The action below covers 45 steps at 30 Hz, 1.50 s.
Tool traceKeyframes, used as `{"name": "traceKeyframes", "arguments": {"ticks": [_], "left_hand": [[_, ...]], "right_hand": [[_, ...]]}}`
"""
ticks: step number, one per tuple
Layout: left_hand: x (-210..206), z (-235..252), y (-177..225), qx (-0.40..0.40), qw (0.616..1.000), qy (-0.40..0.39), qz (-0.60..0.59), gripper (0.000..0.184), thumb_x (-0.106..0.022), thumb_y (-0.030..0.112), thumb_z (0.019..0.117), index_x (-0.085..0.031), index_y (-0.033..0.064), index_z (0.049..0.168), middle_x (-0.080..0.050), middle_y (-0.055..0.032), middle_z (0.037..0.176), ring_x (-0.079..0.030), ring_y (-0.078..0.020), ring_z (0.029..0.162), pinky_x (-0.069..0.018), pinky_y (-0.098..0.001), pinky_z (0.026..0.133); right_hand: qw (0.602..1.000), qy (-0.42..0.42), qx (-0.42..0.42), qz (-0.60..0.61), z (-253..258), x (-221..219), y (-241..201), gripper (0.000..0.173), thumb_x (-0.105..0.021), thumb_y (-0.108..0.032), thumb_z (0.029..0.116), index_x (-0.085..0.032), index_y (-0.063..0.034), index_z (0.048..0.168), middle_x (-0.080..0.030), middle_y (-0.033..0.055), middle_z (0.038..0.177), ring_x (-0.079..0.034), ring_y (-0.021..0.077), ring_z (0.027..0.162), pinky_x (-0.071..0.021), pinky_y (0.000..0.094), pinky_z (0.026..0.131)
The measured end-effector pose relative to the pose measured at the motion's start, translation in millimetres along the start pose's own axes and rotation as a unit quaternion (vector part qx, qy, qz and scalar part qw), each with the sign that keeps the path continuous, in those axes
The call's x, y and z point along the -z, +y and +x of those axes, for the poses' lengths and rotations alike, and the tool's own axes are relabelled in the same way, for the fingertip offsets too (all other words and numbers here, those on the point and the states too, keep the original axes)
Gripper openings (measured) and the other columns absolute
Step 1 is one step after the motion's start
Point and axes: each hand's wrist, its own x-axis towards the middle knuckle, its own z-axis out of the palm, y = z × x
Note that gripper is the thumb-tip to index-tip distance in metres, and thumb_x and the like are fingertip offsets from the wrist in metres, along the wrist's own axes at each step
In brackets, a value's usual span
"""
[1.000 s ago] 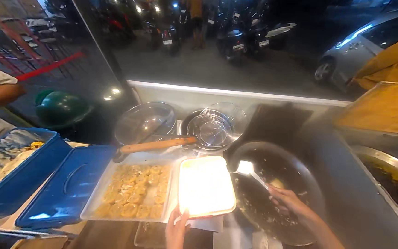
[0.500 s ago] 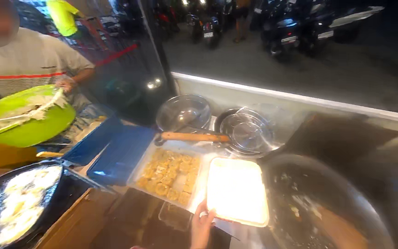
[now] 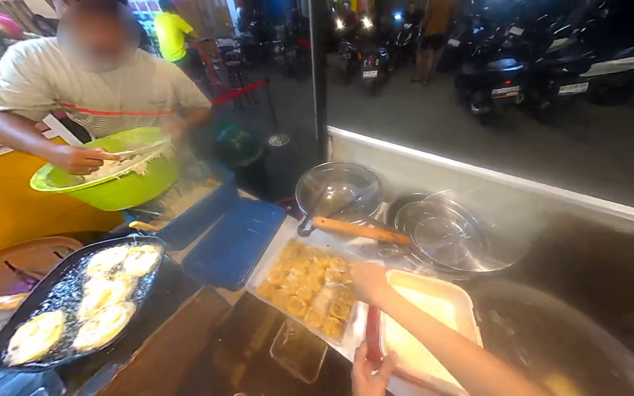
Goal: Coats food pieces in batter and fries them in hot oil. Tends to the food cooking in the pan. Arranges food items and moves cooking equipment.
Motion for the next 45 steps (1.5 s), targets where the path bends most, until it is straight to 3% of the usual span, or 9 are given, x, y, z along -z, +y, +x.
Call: {"name": "traceKeyframes", "arguments": {"ticks": [4,12,20,23,27,32,37,40,45], "left_hand": [[0,0,-1,-0.01,1.0,-0.005,-0.002,0.065,-0.079,0.023,0.0892,-0.052,-0.0037,0.142,-0.059,-0.0268,0.131,-0.069,-0.0321,0.101,-0.06,-0.048,0.086],[0,5,-7,-0.007,1.0,-0.016,0.002,0.066,-0.079,0.022,0.0893,-0.051,-0.002,0.144,-0.057,-0.0274,0.133,-0.069,-0.0321,0.1,-0.061,-0.0463,0.084],[0,8,-8,0.007,1.0,-0.015,0.002,0.066,-0.079,0.019,0.0894,-0.051,-0.0007,0.145,-0.058,-0.0257,0.134,-0.069,-0.033,0.105,-0.0614,-0.049,0.084],[-1,8,-8,0.004,1.0,-0.017,-0.001,0.064,-0.078,0.018,0.0903,-0.05,-0.0008,0.145,-0.059,-0.0252,0.132,-0.069,-0.0321,0.103,-0.0616,-0.0477,0.081],[0,7,-6,0.001,1.0,-0.021,0.007,0.064,-0.077,0.017,0.0915,-0.049,-0.0014,0.146,-0.057,-0.0262,0.133,-0.068,-0.0334,0.106,-0.0615,-0.0484,0.082],[0,5,-6,0.0,1.0,-0.016,0.004,0.064,-0.076,0.016,0.0927,-0.047,-0.0015,0.147,-0.056,-0.0263,0.134,-0.068,-0.0327,0.104,-0.0614,-0.0469,0.081],[-1,2,-4,0.001,1.0,-0.015,0.006,0.062,-0.074,0.016,0.0939,-0.047,-0.0012,0.147,-0.057,-0.0256,0.134,-0.068,-0.0313,0.104,-0.0609,-0.0458,0.08],[-1,2,-4,0.005,1.0,-0.009,0.009,0.061,-0.075,0.015,0.0935,-0.048,-0.0013,0.146,-0.056,-0.0265,0.134,-0.068,-0.0319,0.102,-0.0606,-0.0461,0.079],[-3,1,-4,0.007,1.0,-0.002,0.014,0.061,-0.074,0.015,0.0942,-0.047,-0.0015,0.147,-0.057,-0.0259,0.134,-0.068,-0.0315,0.103,-0.0611,-0.0463,0.08]], "right_hand": [[0.998,-0.032,0.004,-0.059,24,-8,-12,0.03,-0.067,-0.004,0.0885,-0.066,0.0087,0.116,-0.065,0.0291,0.123,-0.062,0.0477,0.115,-0.05,0.0658,0.09],[0.997,-0.033,0.011,-0.073,20,5,1,0.032,-0.068,-0.014,0.0927,-0.067,0.0017,0.12,-0.066,0.027,0.123,-0.063,0.0469,0.115,-0.0499,0.0665,0.09],[0.995,-0.005,-0.058,0.076,-151,38,105,0.04,-0.054,-0.047,0.1047,-0.067,-0.0276,0.137,-0.073,0.0135,0.113,-0.068,0.0353,0.109,-0.0516,0.0609,0.093],[0.988,-0.071,-0.113,0.079,-170,27,138,0.04,-0.055,-0.045,0.1047,-0.07,-0.0216,0.133,-0.072,0.0163,0.115,-0.067,0.0376,0.11,-0.05,0.0624,0.094],[0.97,-0.16,-0.141,0.113,-122,-7,159,0.041,-0.06,-0.038,0.1026,-0.072,-0.0033,0.12,-0.072,0.0226,0.107,-0.069,0.0392,0.097,-0.0508,0.063,0.09],[0.966,-0.181,-0.166,0.083,-89,-14,143,0.038,-0.063,-0.032,0.0999,-0.069,0.0044,0.111,-0.07,0.0238,0.105,-0.068,0.0377,0.094,-0.0514,0.0605,0.085],[0.976,-0.145,-0.163,0.008,-102,-5,106,0.036,-0.066,-0.028,0.0967,-0.067,0.0035,0.115,-0.067,0.0273,0.119,-0.064,0.0448,0.115,-0.0487,0.0659,0.09],[0.983,-0.077,-0.166,0.008,-141,0,96,0.029,-0.066,-0.021,0.0946,-0.068,0.0011,0.114,-0.067,0.0265,0.115,-0.064,0.0463,0.111,-0.0498,0.0662,0.087],[0.974,0.131,-0.186,0.003,-219,-32,109,0.046,-0.047,-0.036,0.1076,-0.053,-0.0228,0.152,-0.069,0.0229,0.114,-0.07,0.0435,0.092,-0.0552,0.0594,0.077]]}}
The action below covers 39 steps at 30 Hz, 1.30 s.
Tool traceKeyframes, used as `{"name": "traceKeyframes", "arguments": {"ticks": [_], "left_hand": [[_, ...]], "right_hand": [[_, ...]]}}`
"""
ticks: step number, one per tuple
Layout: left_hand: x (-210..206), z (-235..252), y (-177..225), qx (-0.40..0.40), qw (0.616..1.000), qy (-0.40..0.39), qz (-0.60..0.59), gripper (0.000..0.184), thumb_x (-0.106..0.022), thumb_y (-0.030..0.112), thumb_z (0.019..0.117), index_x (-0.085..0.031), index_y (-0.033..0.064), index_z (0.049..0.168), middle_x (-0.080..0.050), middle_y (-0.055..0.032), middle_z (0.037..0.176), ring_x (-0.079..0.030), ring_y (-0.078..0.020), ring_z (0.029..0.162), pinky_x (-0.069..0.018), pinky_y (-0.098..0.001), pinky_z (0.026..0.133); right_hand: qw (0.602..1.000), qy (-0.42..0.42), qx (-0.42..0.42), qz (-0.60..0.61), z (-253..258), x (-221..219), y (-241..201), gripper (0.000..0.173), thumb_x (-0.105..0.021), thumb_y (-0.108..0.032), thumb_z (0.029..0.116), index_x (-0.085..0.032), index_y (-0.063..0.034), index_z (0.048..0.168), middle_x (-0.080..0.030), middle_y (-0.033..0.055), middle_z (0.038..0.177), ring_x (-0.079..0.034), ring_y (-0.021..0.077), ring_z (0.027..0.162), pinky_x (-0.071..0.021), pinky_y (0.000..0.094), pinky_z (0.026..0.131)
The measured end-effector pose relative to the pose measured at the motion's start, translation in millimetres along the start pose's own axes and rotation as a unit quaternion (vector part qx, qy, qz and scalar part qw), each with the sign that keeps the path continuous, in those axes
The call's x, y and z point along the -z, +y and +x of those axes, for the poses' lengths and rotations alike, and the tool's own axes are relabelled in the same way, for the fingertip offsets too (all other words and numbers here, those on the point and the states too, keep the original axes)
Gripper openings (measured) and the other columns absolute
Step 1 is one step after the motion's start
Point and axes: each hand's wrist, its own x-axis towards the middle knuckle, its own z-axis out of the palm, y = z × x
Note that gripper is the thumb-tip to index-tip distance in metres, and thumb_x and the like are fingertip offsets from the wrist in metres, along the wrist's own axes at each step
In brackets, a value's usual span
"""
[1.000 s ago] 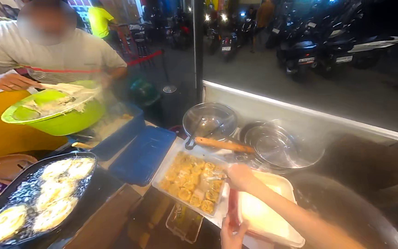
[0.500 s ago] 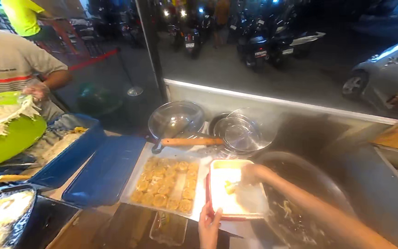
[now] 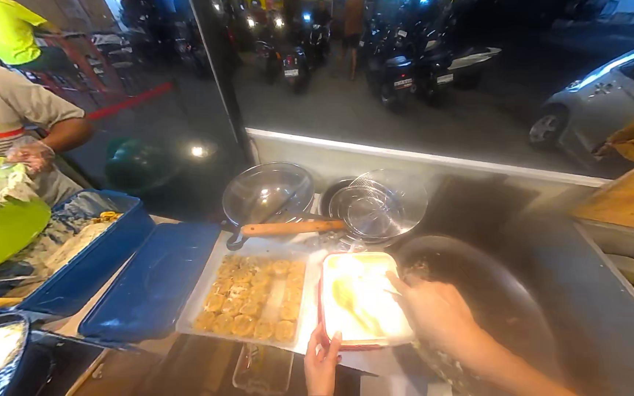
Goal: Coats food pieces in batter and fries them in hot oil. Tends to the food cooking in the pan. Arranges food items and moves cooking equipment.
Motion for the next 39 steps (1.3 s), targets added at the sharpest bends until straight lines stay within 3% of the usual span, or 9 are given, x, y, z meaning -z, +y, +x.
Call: {"name": "traceKeyframes", "arguments": {"ticks": [5,9,10,13,18,21,25,33,39], "left_hand": [[-3,-2,3,-0.004,1.0,0.0,0.008,0.058,-0.071,0.012,0.0957,-0.047,-0.0028,0.147,-0.057,-0.0259,0.129,-0.068,-0.0306,0.099,-0.0611,-0.0455,0.079],[-3,-1,1,-0.001,1.0,0.008,0.016,0.055,-0.068,0.012,0.0974,-0.047,-0.0018,0.147,-0.056,-0.0255,0.131,-0.068,-0.0303,0.1,-0.0613,-0.0466,0.079],[-4,-1,1,0.001,1.0,0.01,0.017,0.056,-0.067,0.012,0.0979,-0.046,-0.0021,0.147,-0.056,-0.0256,0.131,-0.068,-0.0298,0.101,-0.0608,-0.0465,0.08],[-4,-2,3,0.005,1.0,0.001,0.022,0.059,-0.063,0.014,0.1007,-0.038,-0.0019,0.152,-0.053,-0.0256,0.133,-0.068,-0.0265,0.101,-0.0604,-0.0428,0.081],[-2,-1,0,-0.005,0.999,-0.012,0.03,0.059,-0.058,0.018,0.1037,-0.033,-0.0015,0.154,-0.054,-0.0231,0.132,-0.068,-0.0249,0.101,-0.0607,-0.0426,0.082],[0,-1,0,-0.001,0.999,-0.014,0.034,0.06,-0.056,0.02,0.1046,-0.03,-0.0001,0.155,-0.053,-0.0226,0.136,-0.067,-0.0242,0.103,-0.0599,-0.0423,0.084],[4,1,-3,-0.001,0.999,-0.011,0.036,0.058,-0.056,0.02,0.1048,-0.032,-0.0014,0.153,-0.056,-0.0214,0.133,-0.068,-0.0236,0.102,-0.0606,-0.0427,0.084],[-1,-7,6,0.006,1.0,0.018,0.021,0.057,-0.062,0.009,0.0992,-0.04,-0.0043,0.15,-0.058,-0.0247,0.127,-0.069,-0.0257,0.095,-0.0612,-0.0418,0.079],[-2,-6,7,0.02,1.0,0.024,0.002,0.058,-0.071,0.011,0.0953,-0.046,-0.0023,0.147,-0.062,-0.0242,0.127,-0.071,-0.0284,0.093,-0.0617,-0.0446,0.078]], "right_hand": [[0.998,0.032,0.032,0.04,-9,-76,42,0.046,-0.045,-0.041,0.1077,-0.052,-0.0295,0.152,-0.071,0.0216,0.111,-0.071,0.0423,0.085,-0.0563,0.0596,0.072],[0.939,-0.064,-0.015,0.337,-7,-96,95,0.05,-0.052,-0.047,0.1049,-0.055,-0.0278,0.151,-0.07,0.0109,0.13,-0.067,0.0265,0.119,-0.051,0.0519,0.104],[0.9,-0.069,-0.022,0.43,-10,-100,109,0.049,-0.056,-0.044,0.1046,-0.057,-0.0232,0.149,-0.07,0.0065,0.132,-0.068,0.0176,0.115,-0.0536,0.0416,0.103],[0.761,-0.054,-0.061,0.643,-28,-117,144,0.045,-0.059,-0.03,0.1052,-0.057,-0.0126,0.147,-0.064,-0.0004,0.083,-0.052,0.0067,0.058,-0.0453,0.0242,0.053],[0.665,-0.046,-0.201,0.718,-35,-178,197,0.043,-0.058,-0.028,0.1066,-0.057,-0.0115,0.146,-0.058,-0.0016,0.074,-0.046,0.0053,0.05,-0.0404,0.0217,0.045],[0.704,-0.062,-0.308,0.637,-8,-237,219,0.043,-0.06,-0.033,0.106,-0.06,-0.0142,0.144,-0.06,0.0033,0.082,-0.05,0.0102,0.058,-0.0443,0.0271,0.053],[0.828,-0.115,-0.342,0.43,30,-291,237,0.046,-0.061,-0.042,0.1015,-0.068,-0.0094,0.133,-0.068,0.0218,0.128,-0.065,0.0375,0.12,-0.0497,0.06,0.103],[0.915,-0.134,-0.326,0.199,34,-182,188,0.05,-0.065,-0.04,0.0948,-0.068,-0.0011,0.125,-0.067,0.0273,0.126,-0.063,0.0467,0.121,-0.0472,0.069,0.098],[0.98,-0.024,-0.094,0.173,12,-21,85,0.053,-0.056,-0.052,0.1002,-0.058,-0.0297,0.148,-0.074,0.0221,0.111,-0.069,0.0465,0.103,-0.0507,0.0699,0.086]]}}
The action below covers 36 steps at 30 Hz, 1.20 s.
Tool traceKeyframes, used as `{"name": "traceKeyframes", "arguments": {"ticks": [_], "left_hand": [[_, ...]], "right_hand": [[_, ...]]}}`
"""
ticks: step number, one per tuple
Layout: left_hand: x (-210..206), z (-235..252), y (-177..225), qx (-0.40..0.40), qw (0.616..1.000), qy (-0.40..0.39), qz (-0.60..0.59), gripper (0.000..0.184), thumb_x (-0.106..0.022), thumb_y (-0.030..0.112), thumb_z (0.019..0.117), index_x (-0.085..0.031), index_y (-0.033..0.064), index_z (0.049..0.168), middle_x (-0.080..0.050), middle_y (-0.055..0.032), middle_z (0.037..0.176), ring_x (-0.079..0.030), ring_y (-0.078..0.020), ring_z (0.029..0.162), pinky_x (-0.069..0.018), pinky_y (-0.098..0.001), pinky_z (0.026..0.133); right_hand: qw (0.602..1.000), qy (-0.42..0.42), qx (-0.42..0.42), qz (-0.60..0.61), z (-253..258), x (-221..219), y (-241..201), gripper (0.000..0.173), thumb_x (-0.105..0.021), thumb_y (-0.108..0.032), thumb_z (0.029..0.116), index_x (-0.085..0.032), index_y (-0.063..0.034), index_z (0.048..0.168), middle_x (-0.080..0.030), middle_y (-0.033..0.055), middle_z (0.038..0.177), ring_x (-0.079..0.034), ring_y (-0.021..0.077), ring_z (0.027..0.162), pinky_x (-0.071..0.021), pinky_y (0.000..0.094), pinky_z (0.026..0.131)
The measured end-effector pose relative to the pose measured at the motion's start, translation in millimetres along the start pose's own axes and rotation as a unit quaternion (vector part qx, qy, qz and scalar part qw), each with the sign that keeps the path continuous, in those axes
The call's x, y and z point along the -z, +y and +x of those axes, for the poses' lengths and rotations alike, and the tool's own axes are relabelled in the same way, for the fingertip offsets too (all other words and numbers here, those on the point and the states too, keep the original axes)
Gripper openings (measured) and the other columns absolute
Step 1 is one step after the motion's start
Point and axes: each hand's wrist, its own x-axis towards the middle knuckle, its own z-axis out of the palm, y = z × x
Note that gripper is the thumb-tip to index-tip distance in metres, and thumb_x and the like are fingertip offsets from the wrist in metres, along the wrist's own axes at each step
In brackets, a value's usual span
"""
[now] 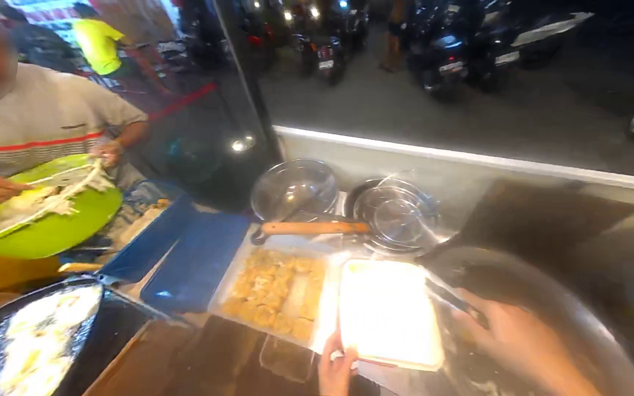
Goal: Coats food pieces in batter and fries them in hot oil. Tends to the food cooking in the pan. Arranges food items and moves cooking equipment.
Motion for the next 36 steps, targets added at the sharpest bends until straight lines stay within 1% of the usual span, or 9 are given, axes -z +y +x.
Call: {"name": "traceKeyframes", "arguments": {"ticks": [2,6,10,13,16,21,25,31,36], "left_hand": [[2,2,-1,-0.003,1.0,-0.009,-0.003,0.06,-0.072,0.013,0.0945,-0.047,-0.0027,0.147,-0.062,-0.0246,0.126,-0.07,-0.0293,0.095,-0.0614,-0.0456,0.08],[5,3,2,-0.006,1.0,-0.027,-0.005,0.062,-0.074,0.013,0.0936,-0.047,-0.0031,0.146,-0.06,-0.0265,0.129,-0.069,-0.0314,0.098,-0.0603,-0.0473,0.082],[7,5,1,-0.009,0.999,-0.038,0.0,0.061,-0.075,0.016,0.0926,-0.049,-0.0012,0.145,-0.061,-0.0251,0.129,-0.069,-0.0294,0.093,-0.06,-0.0462,0.08],[9,8,-3,-0.02,0.999,-0.045,-0.001,0.063,-0.076,0.017,0.0919,-0.049,-0.0014,0.145,-0.059,-0.0254,0.131,-0.069,-0.0291,0.093,-0.0599,-0.0454,0.08],[9,9,-4,-0.021,0.999,-0.047,-0.003,0.063,-0.077,0.018,0.0911,-0.05,-0.0013,0.145,-0.059,-0.0253,0.131,-0.068,-0.029,0.094,-0.0599,-0.0454,0.08],[9,12,-3,-0.017,0.998,-0.057,-0.006,0.063,-0.078,0.02,0.0906,-0.051,0.0007,0.144,-0.061,-0.024,0.129,-0.068,-0.0303,0.1,-0.0603,-0.047,0.082],[10,14,-5,-0.014,0.998,-0.06,-0.005,0.063,-0.078,0.019,0.0906,-0.051,-0.0003,0.144,-0.062,-0.0237,0.128,-0.069,-0.0305,0.099,-0.0604,-0.0473,0.081],[10,15,-7,-0.001,0.998,-0.066,-0.013,0.065,-0.079,0.017,0.0898,-0.049,-0.0006,0.145,-0.06,-0.0246,0.131,-0.069,-0.0326,0.102,-0.0608,-0.0488,0.081],[8,12,0,-0.002,0.998,-0.064,-0.013,0.062,-0.076,0.014,0.0919,-0.048,-0.0018,0.145,-0.06,-0.0258,0.129,-0.068,-0.0327,0.103,-0.0605,-0.0481,0.08]], "right_hand": [[0.996,-0.05,0.076,-0.017,13,5,-79,0.049,-0.055,-0.048,0.1024,-0.056,-0.032,0.149,-0.073,0.0179,0.115,-0.068,0.0417,0.108,-0.0507,0.0665,0.091],[0.969,-0.124,0.189,-0.099,77,-45,-216,0.04,-0.062,-0.028,0.0993,-0.063,-0.0066,0.133,-0.068,0.0253,0.119,-0.065,0.0462,0.114,-0.0502,0.0664,0.092],[0.953,-0.119,0.218,-0.176,117,-87,-279,0.028,-0.063,-0.001,0.0929,-0.066,0.0093,0.118,-0.065,0.0301,0.124,-0.062,0.0488,0.117,-0.0496,0.0656,0.092],[0.939,-0.126,0.232,-0.221,132,-99,-294,0.025,-0.062,-0.001,0.0941,-0.066,0.0101,0.116,-0.065,0.0291,0.124,-0.063,0.0469,0.116,-0.0504,0.0634,0.092],[0.938,-0.148,0.226,-0.217,132,-84,-300,0.028,-0.064,-0.007,0.0957,-0.065,0.0089,0.119,-0.064,0.0292,0.126,-0.061,0.0469,0.119,-0.049,0.0646,0.095],[0.93,-0.145,0.238,-0.238,148,-85,-302,0.034,-0.072,-0.013,0.0895,-0.067,0.0071,0.117,-0.065,0.0287,0.124,-0.062,0.0474,0.116,-0.0489,0.0671,0.091],[0.939,-0.126,0.244,-0.206,124,-57,-284,0.031,-0.067,-0.013,0.0925,-0.067,0.0047,0.118,-0.066,0.0291,0.12,-0.063,0.0487,0.115,-0.0492,0.0687,0.091],[0.975,-0.114,0.149,-0.122,37,37,-163,0.038,-0.057,-0.042,0.1036,-0.07,-0.0194,0.131,-0.072,0.0161,0.113,-0.068,0.0373,0.108,-0.0518,0.0609,0.092],[0.969,-0.186,0.045,-0.157,38,22,-90,0.036,-0.059,-0.041,0.1016,-0.072,-0.0146,0.123,-0.071,0.0196,0.116,-0.066,0.0416,0.112,-0.05,0.0662,0.092]]}}
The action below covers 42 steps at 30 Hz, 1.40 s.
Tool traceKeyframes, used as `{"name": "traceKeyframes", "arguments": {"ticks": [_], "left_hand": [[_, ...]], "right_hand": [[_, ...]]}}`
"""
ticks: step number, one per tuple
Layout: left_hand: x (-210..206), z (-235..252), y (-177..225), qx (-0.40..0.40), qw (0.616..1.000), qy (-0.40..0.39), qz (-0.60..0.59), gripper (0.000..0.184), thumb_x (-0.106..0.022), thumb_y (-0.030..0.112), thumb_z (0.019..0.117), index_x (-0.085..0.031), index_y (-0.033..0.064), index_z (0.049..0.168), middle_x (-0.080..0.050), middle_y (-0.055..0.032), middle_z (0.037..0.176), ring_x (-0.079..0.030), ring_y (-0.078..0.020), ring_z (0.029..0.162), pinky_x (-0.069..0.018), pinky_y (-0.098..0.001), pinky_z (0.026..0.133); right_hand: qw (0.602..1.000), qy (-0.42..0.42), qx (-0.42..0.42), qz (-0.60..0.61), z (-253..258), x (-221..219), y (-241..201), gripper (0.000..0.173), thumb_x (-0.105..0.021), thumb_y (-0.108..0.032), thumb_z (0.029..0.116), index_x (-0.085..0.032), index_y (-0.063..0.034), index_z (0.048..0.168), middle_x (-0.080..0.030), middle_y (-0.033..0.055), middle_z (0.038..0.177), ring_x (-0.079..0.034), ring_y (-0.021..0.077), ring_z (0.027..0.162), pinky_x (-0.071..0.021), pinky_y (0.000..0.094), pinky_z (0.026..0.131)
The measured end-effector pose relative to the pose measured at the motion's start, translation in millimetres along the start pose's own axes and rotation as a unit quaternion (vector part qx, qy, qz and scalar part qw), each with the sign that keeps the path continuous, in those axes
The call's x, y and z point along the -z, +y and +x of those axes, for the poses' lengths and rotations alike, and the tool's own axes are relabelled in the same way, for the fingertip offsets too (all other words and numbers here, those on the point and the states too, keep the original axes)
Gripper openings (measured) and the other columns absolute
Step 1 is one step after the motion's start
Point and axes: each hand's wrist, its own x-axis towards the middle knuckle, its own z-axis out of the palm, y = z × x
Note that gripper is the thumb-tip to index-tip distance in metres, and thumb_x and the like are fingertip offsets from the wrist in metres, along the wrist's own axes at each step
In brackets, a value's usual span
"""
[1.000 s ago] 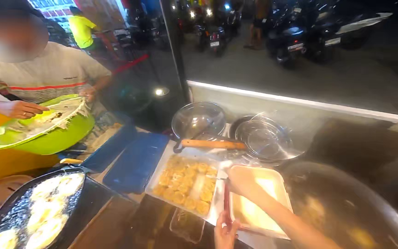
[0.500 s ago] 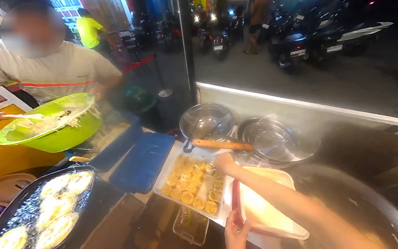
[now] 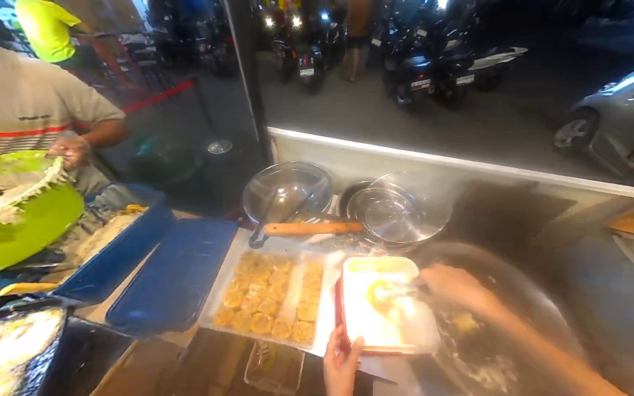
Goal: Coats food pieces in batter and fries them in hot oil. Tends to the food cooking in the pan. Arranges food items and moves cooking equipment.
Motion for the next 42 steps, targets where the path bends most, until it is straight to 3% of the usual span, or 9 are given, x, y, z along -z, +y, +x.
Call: {"name": "traceKeyframes", "arguments": {"ticks": [13,16,21,25,28,31,36,40,42], "left_hand": [[0,-3,-2,-0.006,1.0,0.003,0.011,0.062,-0.073,0.015,0.095,-0.045,-0.001,0.148,-0.058,-0.0261,0.131,-0.067,-0.0318,0.102,-0.06,-0.0463,0.08],[-1,-4,-1,-0.009,1.0,0.009,0.009,0.061,-0.072,0.013,0.0947,-0.046,-0.0022,0.147,-0.058,-0.0261,0.129,-0.068,-0.031,0.1,-0.0602,-0.0458,0.079],[-4,-7,-2,-0.005,1.0,0.022,0.011,0.06,-0.071,0.013,0.0957,-0.045,-0.0018,0.148,-0.056,-0.0265,0.131,-0.068,-0.0307,0.1,-0.0604,-0.0455,0.079],[-4,-8,-2,-0.005,1.0,0.016,0.016,0.06,-0.068,0.014,0.098,-0.041,-0.0021,0.15,-0.052,-0.0275,0.133,-0.066,-0.0299,0.1,-0.0599,-0.0447,0.08],[-3,-7,-5,-0.014,0.999,0.004,0.029,0.06,-0.064,0.016,0.1006,-0.037,-0.0019,0.151,-0.053,-0.0267,0.135,-0.067,-0.0279,0.101,-0.0597,-0.0443,0.081],[-5,-7,-6,-0.014,0.999,0.003,0.045,0.06,-0.06,0.018,0.103,-0.034,-0.0007,0.154,-0.054,-0.0254,0.134,-0.069,-0.0254,0.099,-0.0602,-0.0417,0.081],[-4,-9,-7,-0.005,0.999,0.008,0.052,0.06,-0.057,0.02,0.1045,-0.031,0.0001,0.154,-0.056,-0.0226,0.132,-0.069,-0.024,0.1,-0.0605,-0.0415,0.082],[-7,-13,-5,0.006,0.999,0.028,0.046,0.058,-0.056,0.019,0.105,-0.032,-0.0003,0.154,-0.058,-0.0216,0.129,-0.07,-0.0244,0.1,-0.0608,-0.0425,0.083],[-7,-14,-4,0.008,0.998,0.033,0.046,0.058,-0.057,0.02,0.1048,-0.032,0.0001,0.154,-0.059,-0.0224,0.13,-0.07,-0.0248,0.1,-0.061,-0.0426,0.083]], "right_hand": [[0.998,-0.048,-0.014,-0.041,50,-19,-32,0.04,-0.067,-0.036,0.096,-0.069,0.0021,0.109,-0.068,0.0258,0.116,-0.064,0.0443,0.112,-0.0494,0.0665,0.088],[0.999,0.021,-0.022,-0.021,3,-16,-24,0.032,-0.063,-0.031,0.0972,-0.07,-0.0046,0.114,-0.07,0.0227,0.113,-0.066,0.0435,0.11,-0.0508,0.0653,0.088],[0.977,0.214,0.004,0.011,-49,-66,13,0.047,-0.047,-0.039,0.1062,-0.055,-0.0233,0.15,-0.071,0.0212,0.109,-0.07,0.0429,0.095,-0.0544,0.0611,0.08],[0.972,0.184,0.042,0.142,-31,-117,53,0.047,-0.047,-0.044,0.1057,-0.056,-0.027,0.149,-0.072,0.0183,0.116,-0.069,0.04,0.109,-0.0528,0.0619,0.091],[0.896,0.137,0.068,0.416,-18,-148,104,0.048,-0.058,-0.041,0.104,-0.059,-0.0206,0.147,-0.071,0.0075,0.127,-0.069,0.0178,0.111,-0.0547,0.0418,0.101],[0.76,0.117,0.062,0.636,-30,-172,143,0.045,-0.059,-0.03,0.1052,-0.058,-0.0119,0.146,-0.063,0.0002,0.083,-0.051,0.0068,0.058,-0.045,0.0249,0.053],[0.655,0.091,-0.06,0.748,-22,-223,202,0.041,-0.056,-0.028,0.1073,-0.056,-0.0126,0.146,-0.055,-0.0028,0.073,-0.043,0.0044,0.048,-0.0378,0.0204,0.044],[0.704,0.09,-0.185,0.68,30,-275,226,0.037,-0.059,-0.032,0.1062,-0.064,-0.013,0.138,-0.057,0.0011,0.077,-0.046,0.0082,0.054,-0.0419,0.0254,0.05],[0.765,0.092,-0.227,0.596,62,-298,235,0.039,-0.062,-0.035,0.1043,-0.067,-0.0106,0.135,-0.069,0.0148,0.105,-0.064,0.0224,0.086,-0.0532,0.0421,0.078]]}}
